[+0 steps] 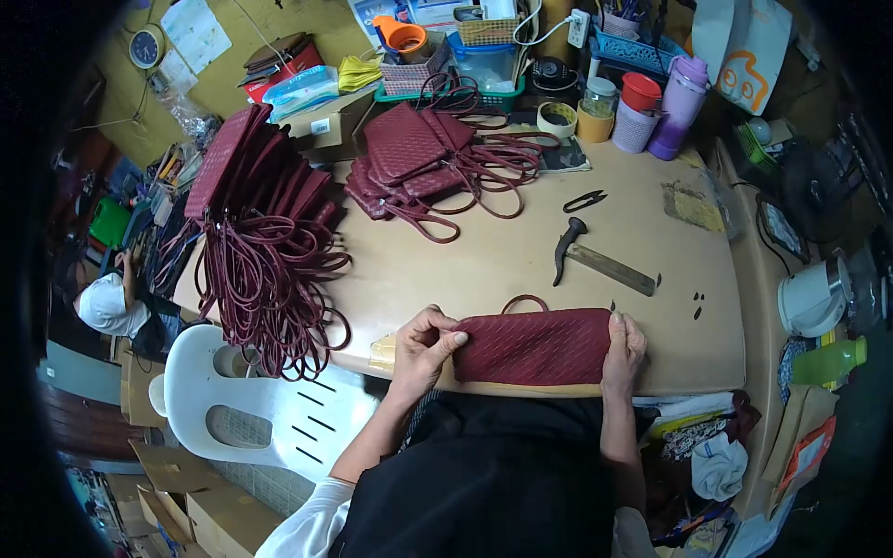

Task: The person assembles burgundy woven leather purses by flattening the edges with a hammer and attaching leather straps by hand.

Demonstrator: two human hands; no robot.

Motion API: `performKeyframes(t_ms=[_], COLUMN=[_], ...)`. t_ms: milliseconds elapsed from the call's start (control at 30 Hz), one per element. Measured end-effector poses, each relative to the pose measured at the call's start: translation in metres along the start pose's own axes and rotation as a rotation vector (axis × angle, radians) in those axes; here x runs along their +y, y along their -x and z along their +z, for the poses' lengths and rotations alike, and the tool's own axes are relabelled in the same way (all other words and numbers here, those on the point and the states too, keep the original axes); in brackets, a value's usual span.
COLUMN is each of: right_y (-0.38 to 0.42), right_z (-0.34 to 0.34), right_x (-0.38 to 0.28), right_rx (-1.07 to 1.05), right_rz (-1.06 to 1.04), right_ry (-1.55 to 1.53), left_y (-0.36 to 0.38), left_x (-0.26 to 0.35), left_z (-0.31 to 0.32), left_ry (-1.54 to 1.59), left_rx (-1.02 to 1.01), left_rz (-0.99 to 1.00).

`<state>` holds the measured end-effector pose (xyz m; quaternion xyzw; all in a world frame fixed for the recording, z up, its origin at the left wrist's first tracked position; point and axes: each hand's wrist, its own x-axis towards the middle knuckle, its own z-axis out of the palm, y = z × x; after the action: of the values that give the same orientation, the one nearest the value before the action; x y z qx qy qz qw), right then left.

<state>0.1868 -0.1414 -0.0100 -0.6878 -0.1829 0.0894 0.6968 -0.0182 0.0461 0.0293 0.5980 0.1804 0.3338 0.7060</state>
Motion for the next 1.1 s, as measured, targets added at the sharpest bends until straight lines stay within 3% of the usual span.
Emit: performKeyframes(t_ms=[167, 267, 433, 533, 600, 633, 667, 700, 733, 767, 867, 933, 1000, 1033, 1100], right_y=[-0.003, 0.002, 0.006, 0.006, 0.000, -0.005, -0.006, -0.007, -0.010, -0.008, -0.014, -0.011, -0.006, -0.011, -0.036], right_z=[0.006, 0.012, 0.027, 0.043, 0.057, 0.058, 0.058, 0.061, 0.064, 0.062, 0.055, 0.051, 0.048, 0.043, 0.034], right_x=[0.000, -0.009, -0.036, -0.046, -0.026, -0.019, -0.015, -0.017, -0.021, -0.029, -0.038, -0.027, -0.027, -0.028, -0.033], right_rx=[-0.007, -0.056, -0.077, -0.116, -0.182, -0.283, -0.273, -0.322, -0.371, -0.359, -0.333, -0.331, -0.577, -0.571, -0.386], right_rz=[-0.015, -0.098, -0.224, -0.156, -0.058, -0.005, -0.001, -0.123, -0.248, -0.137, -0.020, -0.090, -0.313, -0.309, -0.512], right_ry=[0.015, 0.067, 0.116, 0.114, 0.132, 0.348, 0.345, 0.484, 0.623, 0.664, 0.628, 0.614, 0.754, 0.755, 0.949], left_y=[0.002, -0.005, 0.000, 0.001, -0.006, -0.010, -0.009, -0.010, -0.012, -0.007, 0.000, 0.004, 0.001, 0.000, 0.000], left_x=[-0.003, -0.014, -0.008, 0.010, 0.014, 0.011, 0.008, 0.015, 0.022, 0.024, 0.023, 0.018, 0.002, -0.004, -0.009], left_z=[0.007, -0.002, -0.017, -0.028, -0.043, -0.054, -0.056, -0.053, -0.049, -0.043, -0.018, 0.005, 0.014, 0.017, 0.023], left_ry=[0.022, 0.047, -0.111, -0.148, -0.269, -0.335, -0.337, -0.779, -1.217, -1.136, -1.052, -1.181, -1.321, -1.461, -1.488], left_rx=[0.122, 0.228, 0.300, 0.343, 0.332, 0.323, 0.312, 0.296, 0.270, 0.172, -0.416, -0.623, -0.647, -0.669, -0.663], left_rz=[0.169, 0.035, 0.164, 0.163, 0.165, 0.088, 0.087, 0.262, 0.444, 0.370, 0.385, 0.358, 0.374, 0.388, 0.370])
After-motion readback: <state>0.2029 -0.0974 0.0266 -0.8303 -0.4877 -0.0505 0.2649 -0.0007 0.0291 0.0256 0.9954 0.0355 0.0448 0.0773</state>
